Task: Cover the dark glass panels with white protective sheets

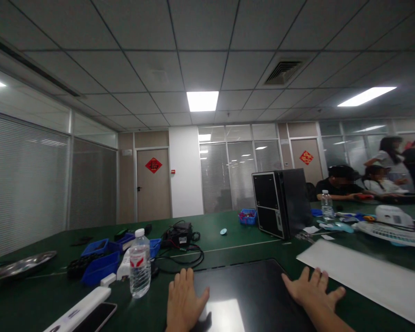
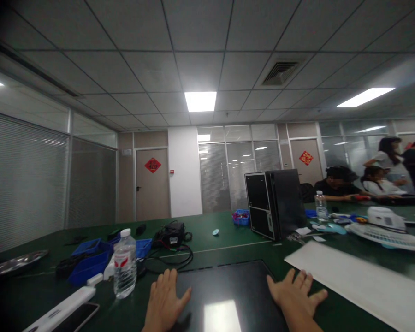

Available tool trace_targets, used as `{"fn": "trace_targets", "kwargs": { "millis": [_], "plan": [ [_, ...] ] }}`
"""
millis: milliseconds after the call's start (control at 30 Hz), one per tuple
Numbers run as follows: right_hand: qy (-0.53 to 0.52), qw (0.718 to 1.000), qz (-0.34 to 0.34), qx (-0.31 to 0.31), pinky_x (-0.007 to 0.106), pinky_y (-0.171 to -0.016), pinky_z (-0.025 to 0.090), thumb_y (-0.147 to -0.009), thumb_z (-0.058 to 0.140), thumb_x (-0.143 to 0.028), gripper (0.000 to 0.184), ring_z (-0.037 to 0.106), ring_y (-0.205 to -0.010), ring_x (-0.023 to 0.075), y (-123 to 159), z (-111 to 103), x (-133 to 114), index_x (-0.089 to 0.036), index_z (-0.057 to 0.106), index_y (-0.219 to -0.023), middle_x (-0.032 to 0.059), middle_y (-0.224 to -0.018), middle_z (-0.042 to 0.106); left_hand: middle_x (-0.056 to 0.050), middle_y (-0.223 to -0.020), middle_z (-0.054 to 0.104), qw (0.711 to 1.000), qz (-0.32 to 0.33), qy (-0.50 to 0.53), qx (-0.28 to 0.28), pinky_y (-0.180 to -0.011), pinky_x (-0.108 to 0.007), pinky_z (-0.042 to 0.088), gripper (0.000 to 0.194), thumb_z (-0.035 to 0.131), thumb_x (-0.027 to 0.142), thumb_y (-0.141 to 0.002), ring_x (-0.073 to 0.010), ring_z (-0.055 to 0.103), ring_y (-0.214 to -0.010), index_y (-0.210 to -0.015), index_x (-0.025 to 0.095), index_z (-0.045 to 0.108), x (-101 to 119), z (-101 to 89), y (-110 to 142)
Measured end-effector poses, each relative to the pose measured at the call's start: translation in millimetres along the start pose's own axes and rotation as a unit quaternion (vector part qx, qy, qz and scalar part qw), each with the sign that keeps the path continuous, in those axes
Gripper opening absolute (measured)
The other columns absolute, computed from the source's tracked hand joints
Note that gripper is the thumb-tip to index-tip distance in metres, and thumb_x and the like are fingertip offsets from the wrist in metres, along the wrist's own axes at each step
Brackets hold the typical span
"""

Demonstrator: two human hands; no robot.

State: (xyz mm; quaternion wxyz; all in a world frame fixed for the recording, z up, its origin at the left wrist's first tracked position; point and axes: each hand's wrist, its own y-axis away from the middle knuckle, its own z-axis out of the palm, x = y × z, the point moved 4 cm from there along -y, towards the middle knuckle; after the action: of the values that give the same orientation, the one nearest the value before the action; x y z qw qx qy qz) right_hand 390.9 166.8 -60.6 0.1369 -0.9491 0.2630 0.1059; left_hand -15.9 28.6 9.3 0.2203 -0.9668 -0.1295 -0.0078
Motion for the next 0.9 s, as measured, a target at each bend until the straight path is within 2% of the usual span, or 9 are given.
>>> {"fn": "trace_targets", "kwargs": {
  "millis": [100, 167, 267, 367, 500, 633, 700, 800, 900],
  "plan": [
    [0.021, 1.000, 0.001, -0.015, 0.075, -0.117, -0.005, -0.081, 0.033, -0.083, 0.105, 0.002, -0.158, 0.0438, -8.9, 4.6, 2.6, -0.010, 0.043, -0.157, 0.0249, -0.169, 0.021, -0.023, -0.151, 0.054, 1.000, 0.006, 0.005, -0.003, -0.117, -0.052, 0.030, 0.072, 0.048, 0.054, -0.093, -0.0389, 0.046, -0.141, -0.148, 0.007, 0.052, -1.0, -0.7, -1.5],
    [0.020, 1.000, 0.001, -0.004, 0.076, -0.116, -0.007, -0.081, 0.029, -0.086, 0.108, 0.003, -0.158, 0.0450, -14.5, 4.1, 5.1, -0.010, 0.045, -0.156, 0.0256, -0.168, 0.021, -0.020, -0.143, 0.061, 1.000, 0.016, 0.009, -0.003, -0.115, -0.051, 0.035, 0.065, 0.052, 0.055, -0.095, -0.0347, 0.053, -0.135, -0.141, 0.011, 0.058, -1.3, -1.9, -2.7],
    [-0.003, 1.000, 0.002, 0.008, 0.078, -0.114, -0.007, -0.082, 0.026, -0.086, 0.108, 0.003, -0.157, 0.0458, -21.8, 2.6, 7.4, -0.011, 0.044, -0.157, 0.0251, -0.169, 0.018, -0.009, -0.116, 0.074, 1.000, 0.026, 0.012, -0.012, -0.105, -0.048, 0.046, 0.047, 0.053, 0.057, -0.098, -0.0248, 0.066, -0.114, -0.116, 0.016, 0.069, -2.3, -1.6, -3.7],
    [-0.005, 0.999, 0.019, 0.027, 0.076, -0.115, -0.006, -0.082, 0.031, -0.084, 0.107, 0.000, -0.158, 0.0435, -27.2, 0.5, 6.2, -0.008, 0.041, -0.157, 0.0267, -0.169, 0.017, -0.003, -0.092, 0.075, 0.999, 0.023, 0.003, -0.033, -0.091, -0.043, 0.055, 0.047, 0.050, 0.059, -0.101, -0.0190, 0.071, -0.092, -0.092, 0.017, 0.070, -3.4, 2.1, -4.3],
    [-0.008, 0.999, 0.030, 0.017, 0.078, -0.113, -0.002, -0.082, 0.035, -0.083, 0.104, 0.012, -0.155, 0.0481, -28.4, -5.3, 0.2, -0.010, 0.047, -0.154, 0.0307, -0.163, 0.032, -0.003, -0.093, 0.075, 0.998, 0.027, -0.011, -0.048, -0.089, -0.041, 0.057, 0.043, 0.054, 0.057, -0.100, -0.0180, 0.072, -0.091, -0.093, 0.017, 0.070, -1.8, 6.4, -6.3],
    [0.012, 0.999, -0.028, 0.030, 0.072, -0.116, 0.007, -0.087, 0.040, -0.073, 0.089, 0.037, -0.143, 0.0498, -19.9, -20.9, -6.5, -0.004, 0.061, -0.140, 0.0331, -0.145, 0.053, -0.002, -0.090, 0.074, 0.998, 0.044, -0.012, -0.052, -0.089, -0.041, 0.058, 0.041, 0.055, 0.053, -0.101, -0.0173, 0.072, -0.089, -0.090, 0.016, 0.070, 2.4, 7.6, -7.0],
    [0.018, 0.997, -0.059, 0.037, 0.069, -0.115, 0.017, -0.091, 0.039, -0.067, 0.079, 0.048, -0.134, 0.0464, -13.7, -27.5, -7.0, -0.004, 0.067, -0.131, 0.0316, -0.138, 0.057, -0.001, -0.087, 0.074, 0.997, 0.056, -0.006, -0.052, -0.088, -0.041, 0.058, 0.039, 0.057, 0.051, -0.101, -0.0168, 0.072, -0.087, -0.088, 0.016, 0.069, 4.5, 6.0, -5.4],
    [0.016, 0.996, -0.085, 0.035, 0.061, -0.105, 0.037, -0.097, 0.038, -0.059, 0.067, 0.052, -0.131, 0.0423, -6.2, -33.6, -4.5, -0.008, 0.071, -0.123, 0.0292, -0.139, 0.056, 0.000, -0.083, 0.073, 0.996, 0.076, 0.004, -0.045, -0.087, -0.038, 0.058, 0.036, 0.058, 0.047, -0.101, -0.0151, 0.072, -0.083, -0.083, 0.017, 0.068, 5.5, -1.3, -0.7],
    [0.016, 0.992, -0.123, 0.034, 0.053, -0.098, 0.045, -0.099, 0.041, -0.050, 0.056, 0.052, -0.134, 0.0400, -1.1, -38.4, -5.3, -0.009, 0.068, -0.125, 0.0285, -0.141, 0.055, 0.001, -0.079, 0.073, 0.996, 0.083, 0.008, -0.031, -0.087, -0.036, 0.058, 0.038, 0.055, 0.043, -0.104, -0.0141, 0.072, -0.081, -0.077, 0.019, 0.067, 0.4, -13.0, 2.6]
  ]
}}
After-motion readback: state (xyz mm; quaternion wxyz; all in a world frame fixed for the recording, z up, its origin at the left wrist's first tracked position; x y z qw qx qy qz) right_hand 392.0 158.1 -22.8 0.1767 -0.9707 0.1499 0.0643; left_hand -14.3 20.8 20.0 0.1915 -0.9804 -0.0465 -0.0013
